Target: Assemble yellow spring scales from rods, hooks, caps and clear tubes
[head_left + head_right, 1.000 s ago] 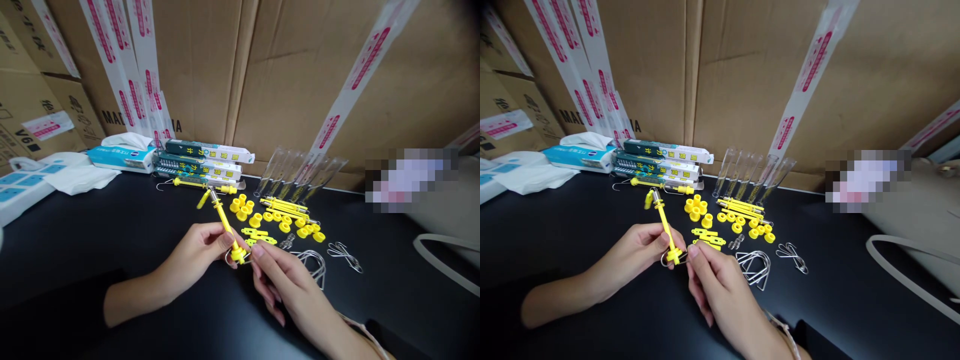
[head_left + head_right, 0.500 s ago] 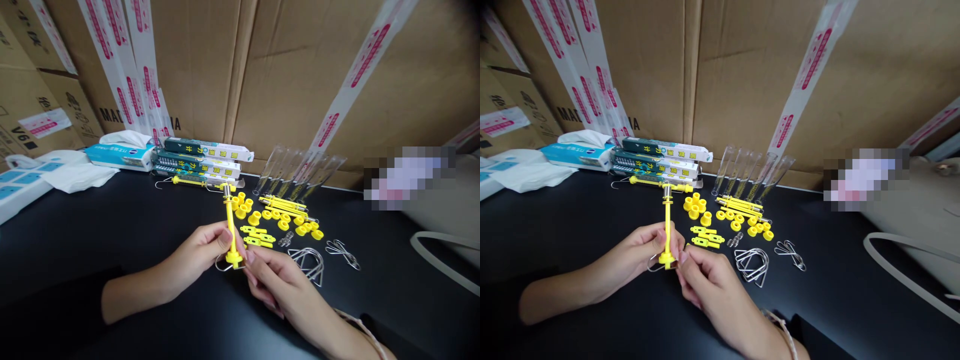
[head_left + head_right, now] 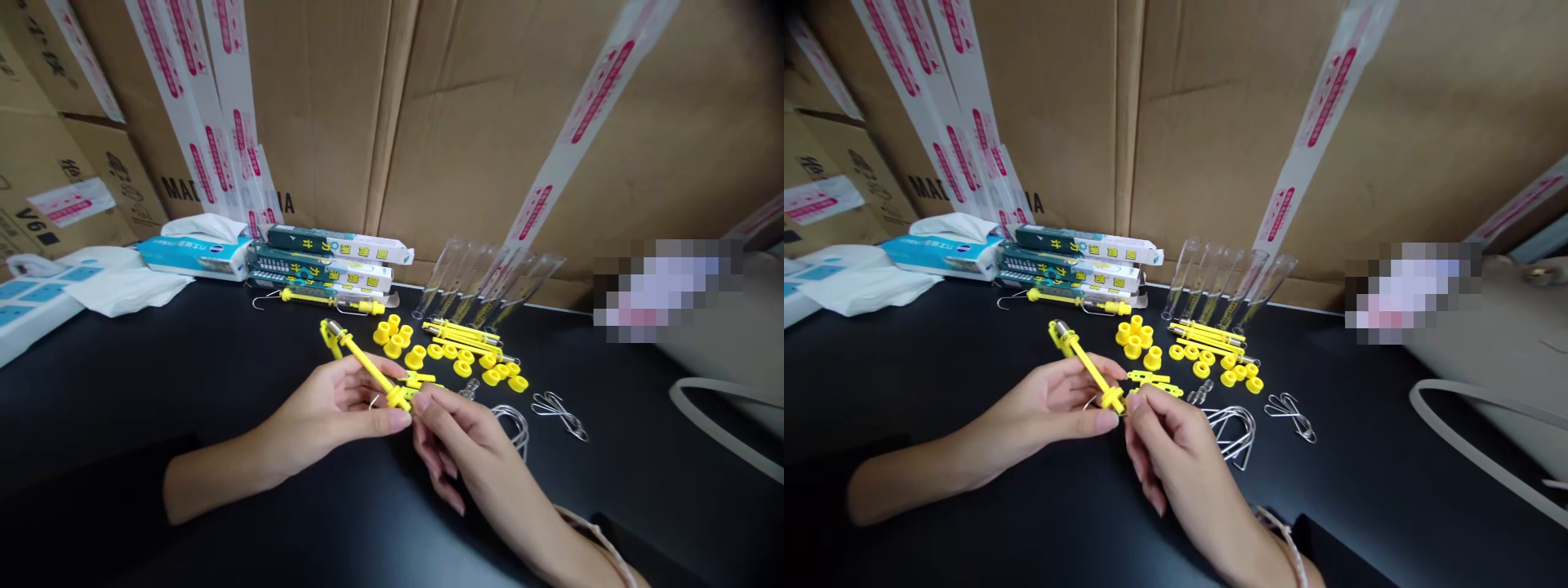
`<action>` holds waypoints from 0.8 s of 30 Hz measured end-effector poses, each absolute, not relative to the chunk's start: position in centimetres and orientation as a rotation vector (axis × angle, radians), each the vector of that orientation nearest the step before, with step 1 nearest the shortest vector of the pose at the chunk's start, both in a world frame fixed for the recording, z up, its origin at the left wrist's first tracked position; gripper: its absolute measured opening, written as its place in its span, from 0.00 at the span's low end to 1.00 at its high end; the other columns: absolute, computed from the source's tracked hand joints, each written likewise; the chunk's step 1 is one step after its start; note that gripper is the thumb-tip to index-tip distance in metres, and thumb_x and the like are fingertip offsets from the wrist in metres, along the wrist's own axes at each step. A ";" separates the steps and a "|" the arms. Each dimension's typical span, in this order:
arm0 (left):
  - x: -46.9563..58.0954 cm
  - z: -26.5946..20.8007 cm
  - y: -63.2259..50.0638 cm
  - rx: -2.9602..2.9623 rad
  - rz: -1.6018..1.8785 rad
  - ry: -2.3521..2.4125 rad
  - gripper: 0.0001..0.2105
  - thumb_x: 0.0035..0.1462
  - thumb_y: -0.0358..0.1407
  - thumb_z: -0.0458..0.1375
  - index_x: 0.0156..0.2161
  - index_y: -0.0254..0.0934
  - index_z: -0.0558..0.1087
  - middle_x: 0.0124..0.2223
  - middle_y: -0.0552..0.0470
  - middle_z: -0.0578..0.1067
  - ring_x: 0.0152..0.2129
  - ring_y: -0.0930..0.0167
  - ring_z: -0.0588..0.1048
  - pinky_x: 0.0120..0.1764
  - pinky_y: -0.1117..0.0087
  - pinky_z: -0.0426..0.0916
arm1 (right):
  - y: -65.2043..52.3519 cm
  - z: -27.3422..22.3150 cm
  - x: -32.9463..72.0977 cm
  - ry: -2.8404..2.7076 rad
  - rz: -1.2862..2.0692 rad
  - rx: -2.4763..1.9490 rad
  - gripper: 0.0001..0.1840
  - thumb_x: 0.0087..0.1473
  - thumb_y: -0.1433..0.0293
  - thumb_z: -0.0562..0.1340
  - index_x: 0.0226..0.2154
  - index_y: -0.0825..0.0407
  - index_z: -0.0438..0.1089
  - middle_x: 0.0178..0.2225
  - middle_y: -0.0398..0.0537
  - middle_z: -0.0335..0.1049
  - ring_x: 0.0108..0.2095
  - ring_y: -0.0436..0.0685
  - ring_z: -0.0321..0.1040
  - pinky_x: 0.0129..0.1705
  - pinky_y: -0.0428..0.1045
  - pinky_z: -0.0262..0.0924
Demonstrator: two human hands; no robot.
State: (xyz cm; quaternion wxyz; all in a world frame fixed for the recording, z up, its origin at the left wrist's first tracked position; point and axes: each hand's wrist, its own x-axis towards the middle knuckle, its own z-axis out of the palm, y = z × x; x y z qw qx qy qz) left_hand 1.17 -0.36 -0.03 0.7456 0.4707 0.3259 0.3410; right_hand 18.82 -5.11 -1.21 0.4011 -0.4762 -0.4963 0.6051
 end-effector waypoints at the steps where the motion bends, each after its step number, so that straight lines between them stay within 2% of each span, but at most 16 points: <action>1: 1.1 0.0 -0.4 1.030 0.746 0.721 0.20 0.45 0.31 0.73 0.44 0.35 0.75 0.38 0.52 0.77 0.37 0.71 0.74 0.44 0.69 0.67 | -5.1 -1.2 18.8 -1.263 1.536 -1.206 0.27 0.59 0.47 0.59 0.23 0.52 0.61 0.16 0.33 0.53 0.12 0.41 0.47 0.12 0.38 0.45; 6: 1.1 0.0 -0.2 0.908 0.824 0.745 0.15 0.51 0.35 0.71 0.43 0.32 0.76 0.33 0.55 0.73 0.30 0.76 0.71 0.35 0.75 0.67 | -5.4 -1.1 18.9 -1.280 1.601 -1.212 0.28 0.60 0.48 0.59 0.22 0.52 0.59 0.15 0.33 0.54 0.12 0.40 0.47 0.11 0.37 0.42; 10: 1.3 -0.1 -0.1 0.843 0.874 0.722 0.14 0.53 0.38 0.70 0.41 0.32 0.75 0.32 0.55 0.72 0.28 0.77 0.70 0.31 0.76 0.65 | -5.4 -1.0 18.8 -1.278 1.612 -1.225 0.29 0.59 0.46 0.58 0.22 0.52 0.59 0.15 0.33 0.54 0.11 0.40 0.47 0.11 0.37 0.42; 14: 1.3 -0.3 -0.2 0.965 0.777 0.687 0.22 0.50 0.38 0.72 0.46 0.34 0.70 0.29 0.56 0.75 0.26 0.75 0.72 0.30 0.75 0.66 | -5.4 -1.0 18.7 -1.260 1.629 -1.212 0.29 0.59 0.45 0.58 0.23 0.53 0.61 0.15 0.33 0.55 0.11 0.39 0.47 0.11 0.37 0.41; 16: 1.3 -0.5 -0.2 0.986 0.771 0.685 0.22 0.49 0.38 0.73 0.44 0.35 0.68 0.30 0.56 0.75 0.26 0.75 0.73 0.31 0.75 0.66 | -5.4 -1.1 18.7 -1.271 1.636 -1.202 0.29 0.59 0.45 0.58 0.24 0.53 0.61 0.15 0.33 0.55 0.11 0.39 0.48 0.11 0.37 0.42; 20: 1.1 -0.7 -0.1 0.977 0.774 0.646 0.21 0.50 0.44 0.71 0.38 0.35 0.66 0.31 0.56 0.75 0.27 0.75 0.73 0.33 0.73 0.67 | -5.5 -1.4 18.9 -1.308 1.576 -1.225 0.27 0.61 0.47 0.57 0.25 0.53 0.62 0.18 0.34 0.57 0.11 0.40 0.50 0.11 0.36 0.44; 24: 1.1 -0.5 0.0 1.005 0.747 0.638 0.22 0.50 0.46 0.71 0.39 0.33 0.69 0.30 0.56 0.74 0.27 0.75 0.71 0.33 0.73 0.66 | -5.8 -1.8 19.0 -1.437 1.447 -1.269 0.22 0.64 0.50 0.55 0.33 0.52 0.66 0.24 0.36 0.62 0.11 0.39 0.56 0.11 0.36 0.46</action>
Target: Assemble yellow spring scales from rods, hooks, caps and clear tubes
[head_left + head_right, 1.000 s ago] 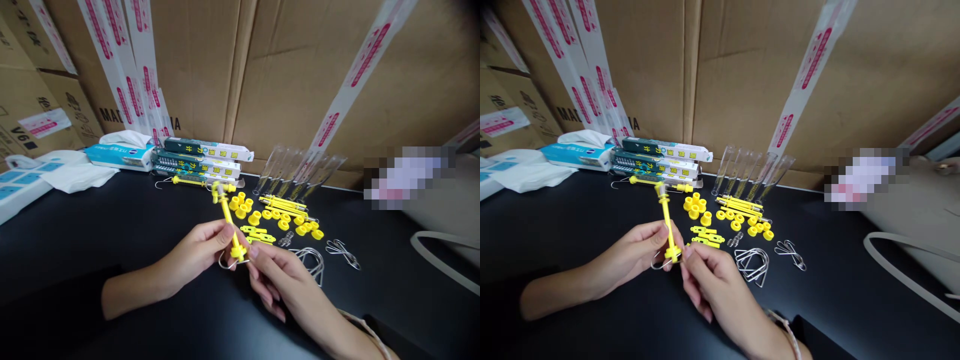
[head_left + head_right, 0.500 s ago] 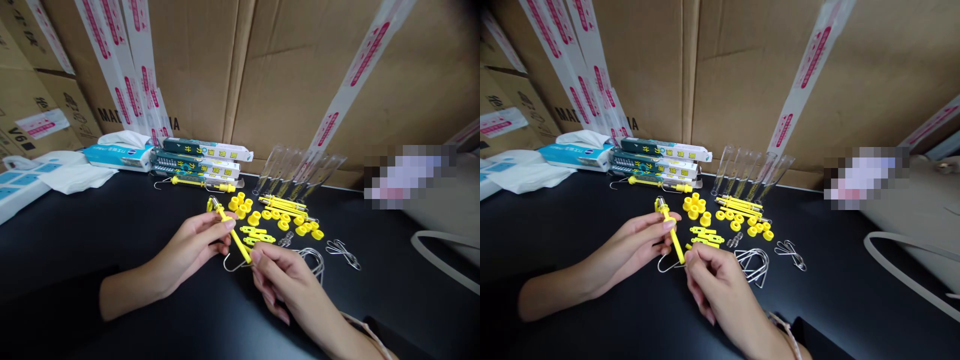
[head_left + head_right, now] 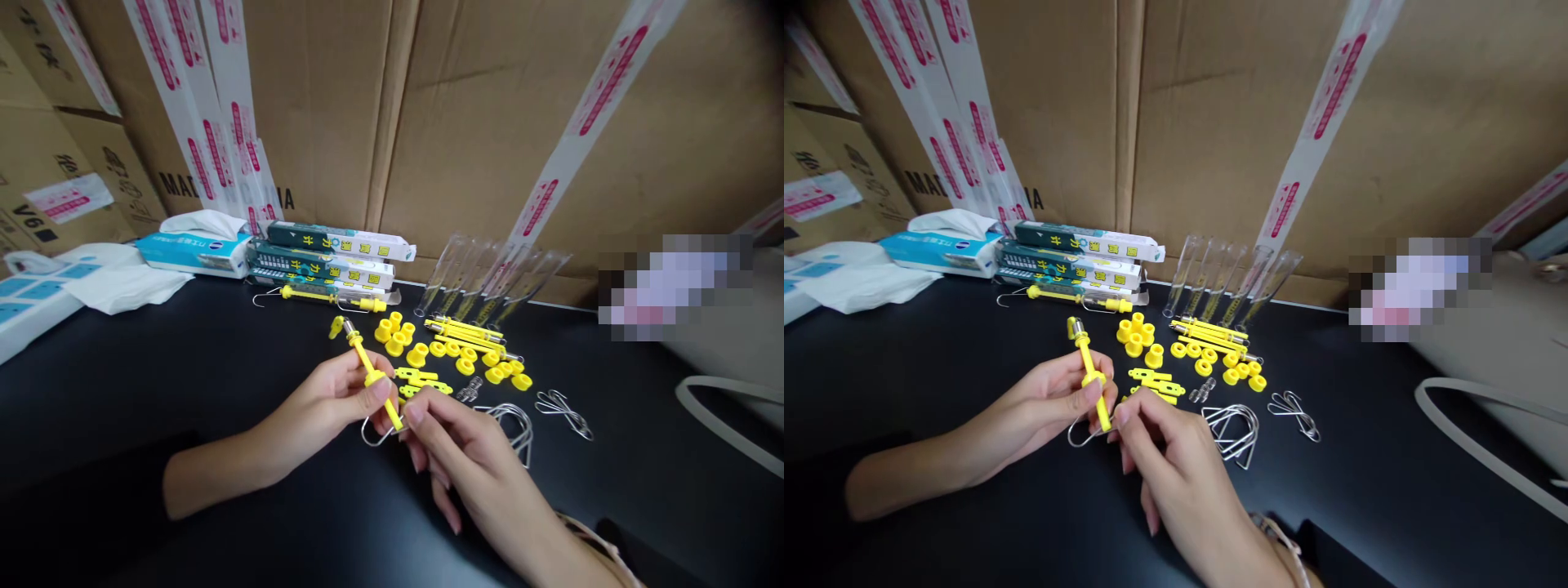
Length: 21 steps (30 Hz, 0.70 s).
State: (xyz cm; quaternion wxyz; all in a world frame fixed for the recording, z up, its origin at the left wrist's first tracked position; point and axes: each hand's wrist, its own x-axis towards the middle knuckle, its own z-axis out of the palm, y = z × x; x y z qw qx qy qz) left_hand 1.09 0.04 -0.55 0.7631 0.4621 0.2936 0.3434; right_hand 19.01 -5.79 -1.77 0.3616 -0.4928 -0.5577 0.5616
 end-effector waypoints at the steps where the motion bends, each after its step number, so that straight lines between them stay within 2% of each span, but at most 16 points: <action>1: 1.1 -0.4 0.0 1.007 0.745 0.643 0.22 0.50 0.46 0.71 0.40 0.33 0.70 0.30 0.56 0.74 0.27 0.75 0.71 0.33 0.74 0.66 | -5.9 -1.8 19.0 -1.463 1.432 -1.273 0.21 0.65 0.51 0.55 0.34 0.51 0.66 0.25 0.36 0.63 0.11 0.39 0.57 0.11 0.36 0.46; 7: 0.9 0.3 0.0 0.958 0.756 0.649 0.20 0.48 0.43 0.73 0.37 0.31 0.74 0.30 0.54 0.74 0.29 0.75 0.71 0.35 0.73 0.66 | -6.1 -1.8 18.9 -1.462 1.409 -1.271 0.19 0.66 0.52 0.53 0.34 0.49 0.64 0.25 0.36 0.61 0.12 0.41 0.58 0.10 0.37 0.45; 10: 0.9 0.3 -0.1 0.993 0.777 0.651 0.17 0.50 0.42 0.72 0.37 0.30 0.76 0.32 0.53 0.75 0.30 0.74 0.72 0.36 0.73 0.66 | -5.9 -1.5 19.0 -1.539 1.317 -1.303 0.19 0.66 0.52 0.53 0.33 0.50 0.64 0.24 0.36 0.60 0.11 0.41 0.54 0.10 0.39 0.45; 14: 0.8 -0.4 -0.1 1.102 0.795 0.647 0.18 0.53 0.46 0.69 0.37 0.32 0.75 0.34 0.52 0.76 0.31 0.73 0.72 0.38 0.71 0.66 | -5.8 -1.3 19.3 -1.643 1.213 -1.303 0.18 0.67 0.53 0.53 0.34 0.50 0.63 0.24 0.37 0.60 0.11 0.41 0.50 0.10 0.40 0.46; 18: 0.9 -1.2 -0.1 1.103 0.810 0.596 0.19 0.55 0.49 0.67 0.39 0.34 0.72 0.33 0.55 0.73 0.30 0.75 0.71 0.36 0.72 0.65 | -5.7 -1.4 19.2 -1.538 1.358 -1.317 0.19 0.66 0.52 0.53 0.34 0.49 0.63 0.23 0.34 0.58 0.12 0.41 0.51 0.11 0.38 0.48; 21: 0.8 -1.3 -0.2 1.065 0.775 0.449 0.19 0.51 0.41 0.72 0.42 0.36 0.69 0.36 0.57 0.72 0.32 0.77 0.70 0.37 0.75 0.64 | -5.5 -1.3 19.0 -1.410 1.523 -1.267 0.21 0.64 0.50 0.55 0.33 0.50 0.63 0.22 0.33 0.56 0.13 0.41 0.50 0.11 0.36 0.48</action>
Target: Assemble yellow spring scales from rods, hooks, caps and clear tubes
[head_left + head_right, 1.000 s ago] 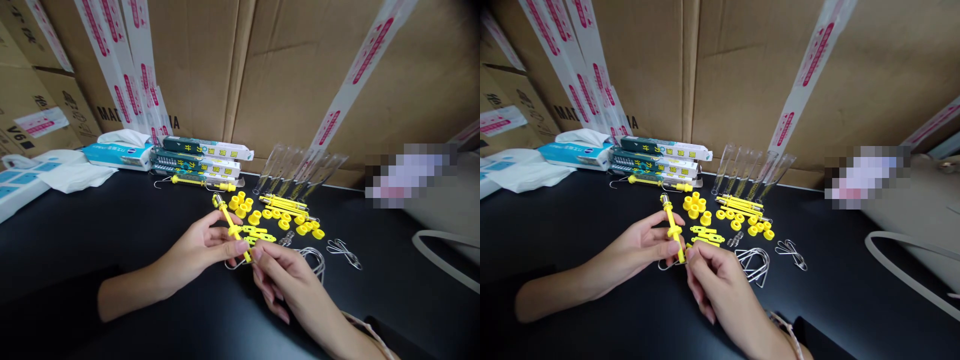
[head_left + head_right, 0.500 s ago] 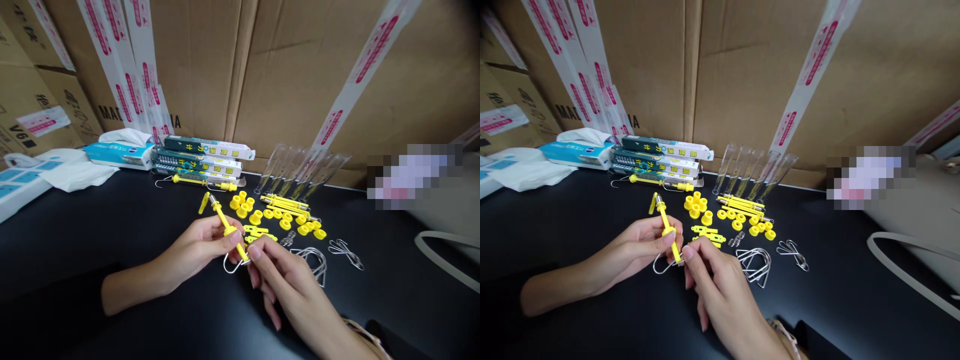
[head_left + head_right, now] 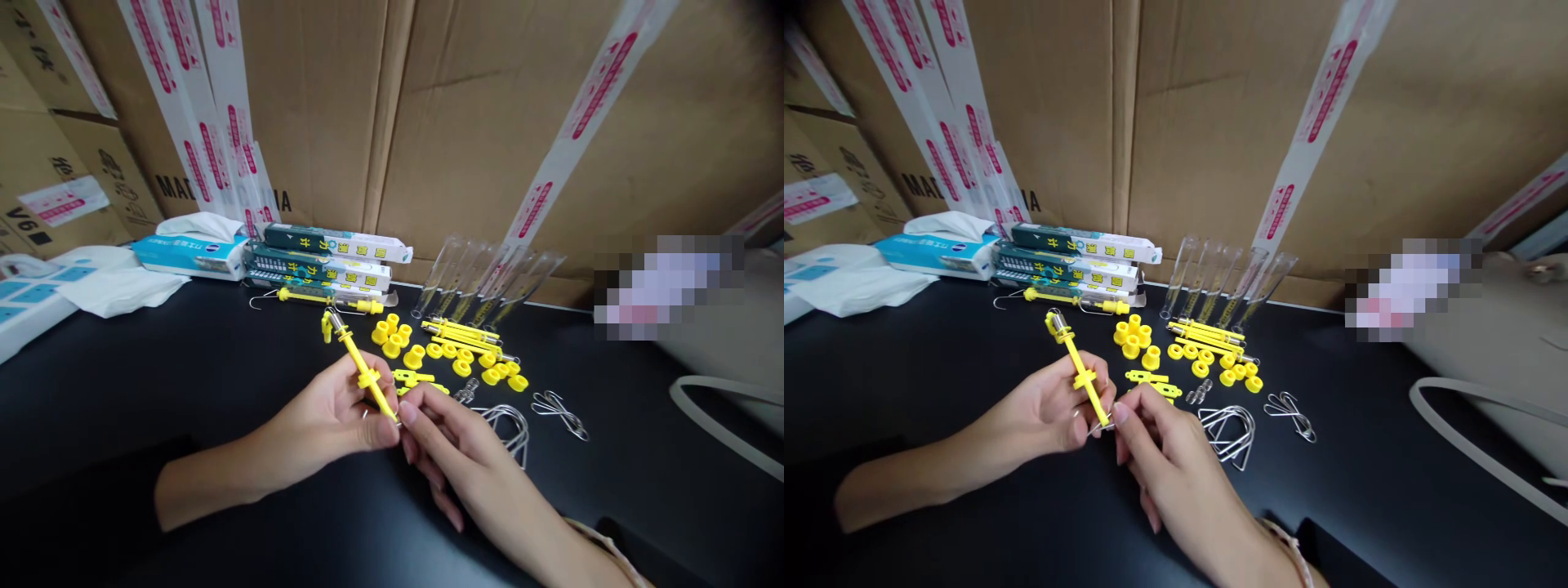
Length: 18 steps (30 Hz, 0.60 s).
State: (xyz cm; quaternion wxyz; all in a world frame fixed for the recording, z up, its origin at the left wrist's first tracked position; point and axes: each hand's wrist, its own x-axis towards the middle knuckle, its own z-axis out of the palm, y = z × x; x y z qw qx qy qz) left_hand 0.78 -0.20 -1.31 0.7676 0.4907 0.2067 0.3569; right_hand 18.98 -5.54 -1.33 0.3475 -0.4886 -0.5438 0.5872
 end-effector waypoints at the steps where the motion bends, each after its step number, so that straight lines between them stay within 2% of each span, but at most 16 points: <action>1: 0.7 -1.2 -0.2 1.067 0.745 0.397 0.20 0.50 0.38 0.73 0.43 0.37 0.68 0.38 0.56 0.71 0.34 0.77 0.70 0.39 0.75 0.65 | -5.5 -1.2 18.9 -1.368 1.556 -1.243 0.21 0.63 0.49 0.57 0.32 0.50 0.63 0.22 0.33 0.57 0.13 0.40 0.49 0.11 0.36 0.48; 6: 0.0 -0.7 0.0 1.090 0.615 0.308 0.22 0.50 0.32 0.72 0.47 0.37 0.69 0.45 0.53 0.70 0.42 0.74 0.72 0.47 0.71 0.66 | -5.2 -0.7 18.7 -1.201 1.636 -1.170 0.25 0.56 0.46 0.62 0.30 0.51 0.62 0.21 0.33 0.55 0.14 0.40 0.47 0.09 0.34 0.49; 9: -0.1 -0.7 -0.1 1.076 0.629 0.339 0.20 0.51 0.31 0.72 0.47 0.37 0.70 0.45 0.53 0.70 0.42 0.74 0.72 0.46 0.71 0.66 | -5.2 -0.8 18.6 -1.165 1.642 -1.152 0.25 0.55 0.46 0.63 0.30 0.51 0.62 0.21 0.33 0.55 0.14 0.40 0.49 0.09 0.35 0.53; 13: 0.1 -1.0 -0.3 1.043 0.667 0.368 0.18 0.53 0.35 0.71 0.45 0.36 0.69 0.41 0.54 0.70 0.40 0.75 0.71 0.46 0.72 0.65 | -5.2 -1.0 18.5 -1.131 1.655 -1.106 0.25 0.54 0.46 0.65 0.30 0.51 0.62 0.22 0.33 0.57 0.13 0.40 0.52 0.09 0.36 0.57; 18: 0.2 -1.1 -0.1 1.050 0.642 0.388 0.20 0.52 0.39 0.71 0.42 0.35 0.67 0.39 0.54 0.70 0.36 0.76 0.68 0.42 0.73 0.63 | -5.3 -1.0 18.6 -1.116 1.674 -1.086 0.26 0.53 0.46 0.65 0.29 0.51 0.63 0.21 0.32 0.56 0.13 0.40 0.53 0.09 0.36 0.58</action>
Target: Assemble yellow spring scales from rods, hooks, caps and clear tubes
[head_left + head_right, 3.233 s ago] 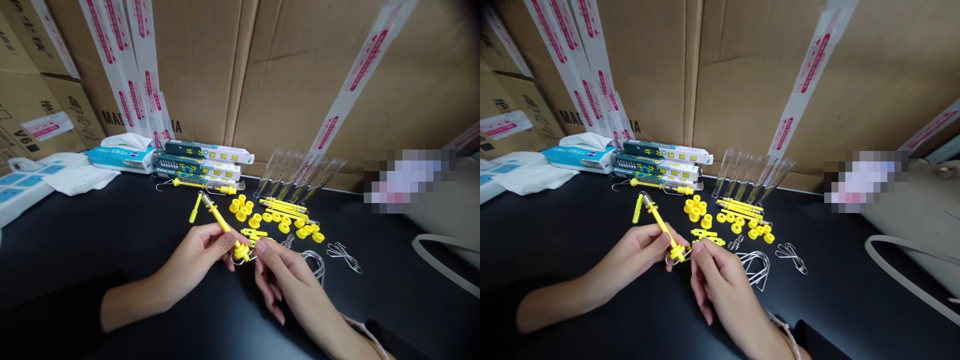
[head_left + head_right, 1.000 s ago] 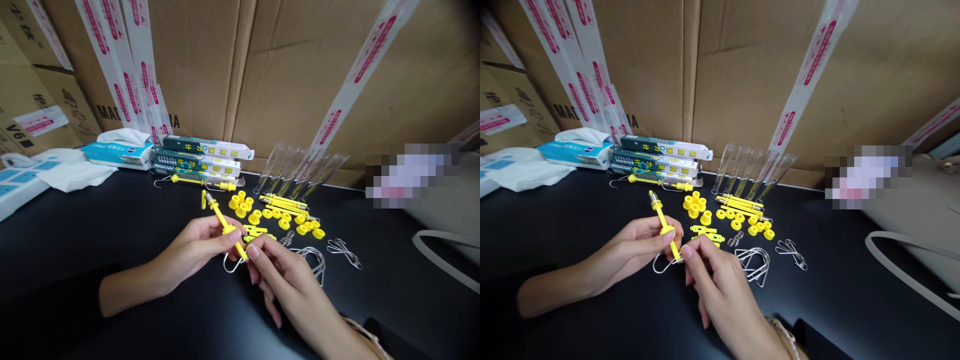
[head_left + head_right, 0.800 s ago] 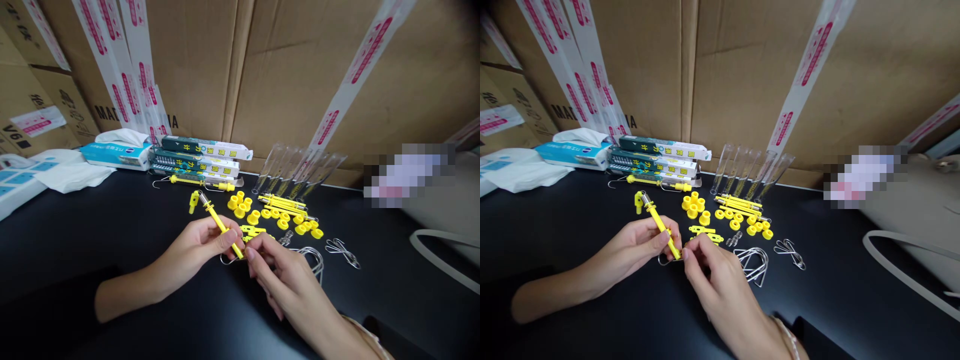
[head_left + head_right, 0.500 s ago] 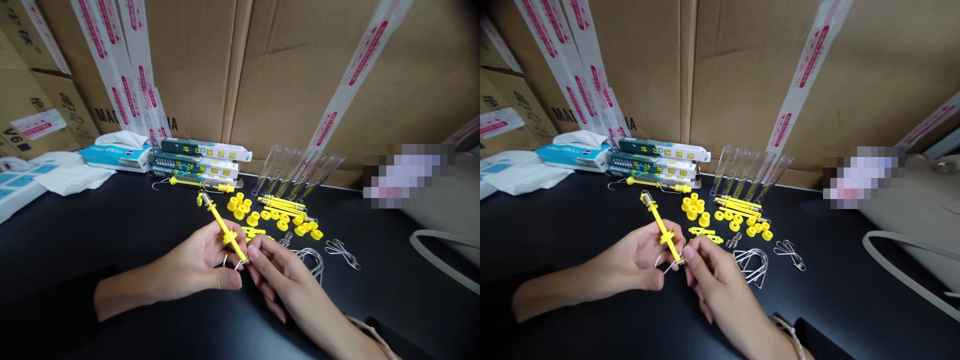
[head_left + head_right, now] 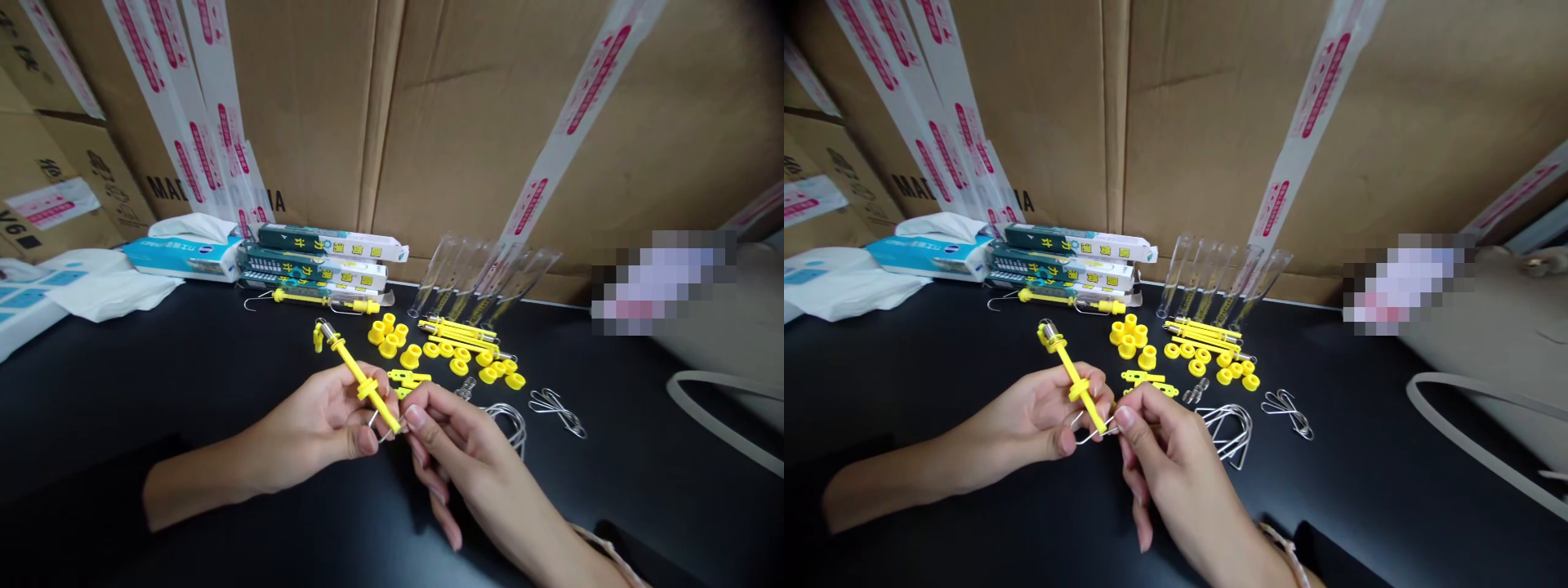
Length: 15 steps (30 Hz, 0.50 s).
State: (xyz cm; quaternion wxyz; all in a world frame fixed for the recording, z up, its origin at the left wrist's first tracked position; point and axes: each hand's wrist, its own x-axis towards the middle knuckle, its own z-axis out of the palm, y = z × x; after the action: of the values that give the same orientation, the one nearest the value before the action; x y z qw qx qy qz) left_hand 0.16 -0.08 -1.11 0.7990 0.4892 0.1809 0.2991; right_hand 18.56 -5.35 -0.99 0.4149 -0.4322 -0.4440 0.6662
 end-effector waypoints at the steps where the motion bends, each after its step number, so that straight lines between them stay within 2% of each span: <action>1: 0.2 -1.1 0.0 1.051 0.643 0.382 0.20 0.52 0.39 0.71 0.42 0.35 0.66 0.38 0.54 0.70 0.36 0.76 0.68 0.41 0.73 0.62 | -5.4 -1.0 18.6 -1.117 1.673 -1.089 0.26 0.53 0.46 0.65 0.29 0.51 0.63 0.21 0.32 0.56 0.13 0.40 0.53 0.09 0.36 0.58; 10: 0.3 -1.3 -0.2 1.076 0.665 0.395 0.18 0.54 0.40 0.70 0.38 0.36 0.64 0.34 0.56 0.70 0.32 0.76 0.67 0.38 0.73 0.61 | -5.3 -0.9 18.6 -1.169 1.601 -1.108 0.24 0.55 0.48 0.64 0.29 0.51 0.62 0.21 0.32 0.54 0.13 0.41 0.54 0.10 0.38 0.61; 15: 0.4 -1.3 -0.6 1.077 0.686 0.404 0.16 0.55 0.37 0.69 0.41 0.36 0.65 0.34 0.56 0.70 0.31 0.76 0.68 0.35 0.72 0.60 | -5.3 -1.1 19.2 -1.323 1.497 -1.164 0.22 0.62 0.49 0.57 0.32 0.50 0.63 0.21 0.33 0.54 0.13 0.44 0.59 0.10 0.39 0.60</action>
State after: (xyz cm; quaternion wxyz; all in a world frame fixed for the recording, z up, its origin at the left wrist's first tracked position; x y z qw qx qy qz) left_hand 0.35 -0.64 -1.32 0.7839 0.4993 0.1874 0.3179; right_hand 19.19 -5.31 -1.09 0.4031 -0.4607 -0.5236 0.5925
